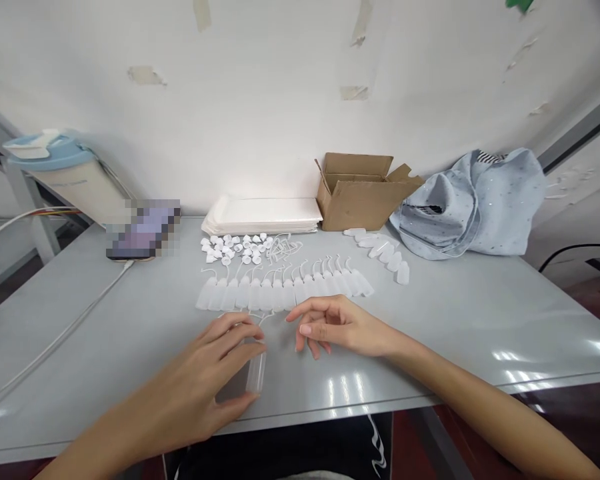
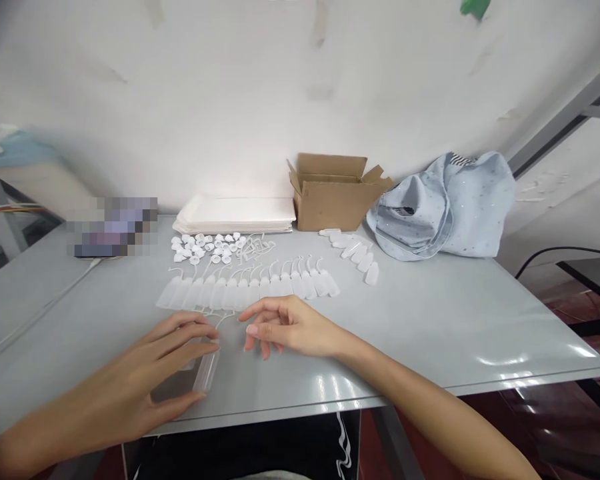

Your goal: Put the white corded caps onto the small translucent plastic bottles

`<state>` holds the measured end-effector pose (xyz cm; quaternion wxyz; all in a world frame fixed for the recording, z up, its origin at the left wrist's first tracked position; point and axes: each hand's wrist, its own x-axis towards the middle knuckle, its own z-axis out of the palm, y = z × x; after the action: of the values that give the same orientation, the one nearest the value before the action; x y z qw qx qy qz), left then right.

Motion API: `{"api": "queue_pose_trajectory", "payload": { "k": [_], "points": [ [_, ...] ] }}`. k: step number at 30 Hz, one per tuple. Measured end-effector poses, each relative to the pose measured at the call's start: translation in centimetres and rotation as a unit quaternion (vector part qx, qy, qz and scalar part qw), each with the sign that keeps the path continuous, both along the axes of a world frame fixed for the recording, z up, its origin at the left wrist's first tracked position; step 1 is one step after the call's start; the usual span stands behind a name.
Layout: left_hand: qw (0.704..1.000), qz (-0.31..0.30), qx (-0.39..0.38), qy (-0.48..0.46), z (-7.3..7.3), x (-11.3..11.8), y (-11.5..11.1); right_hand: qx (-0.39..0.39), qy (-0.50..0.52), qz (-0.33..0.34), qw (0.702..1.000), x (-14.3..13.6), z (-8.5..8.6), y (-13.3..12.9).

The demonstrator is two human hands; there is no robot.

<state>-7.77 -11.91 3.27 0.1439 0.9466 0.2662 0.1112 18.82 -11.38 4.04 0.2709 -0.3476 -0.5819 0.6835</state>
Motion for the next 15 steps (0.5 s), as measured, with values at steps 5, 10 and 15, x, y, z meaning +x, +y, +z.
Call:
{"api": "queue_pose_trajectory", "payload": {
  "k": [5, 10, 15],
  "points": [
    [0.999, 0.011, 0.029, 0.010, -0.1, 0.3, 0.7, 0.000, -0.006, -0.018, 1.000, 0.0, 0.0, 0.1],
    [0.999, 0.010, 0.034, 0.037, 0.4, 0.4, 1.1, 0.003, -0.006, -0.022, 1.000, 0.1, 0.0, 0.1],
    [0.998, 0.014, 0.026, 0.055, 0.9, 0.5, 1.2, 0.010, -0.008, -0.026, 1.000, 0.2, -0.1, 0.2]
  ]
}}
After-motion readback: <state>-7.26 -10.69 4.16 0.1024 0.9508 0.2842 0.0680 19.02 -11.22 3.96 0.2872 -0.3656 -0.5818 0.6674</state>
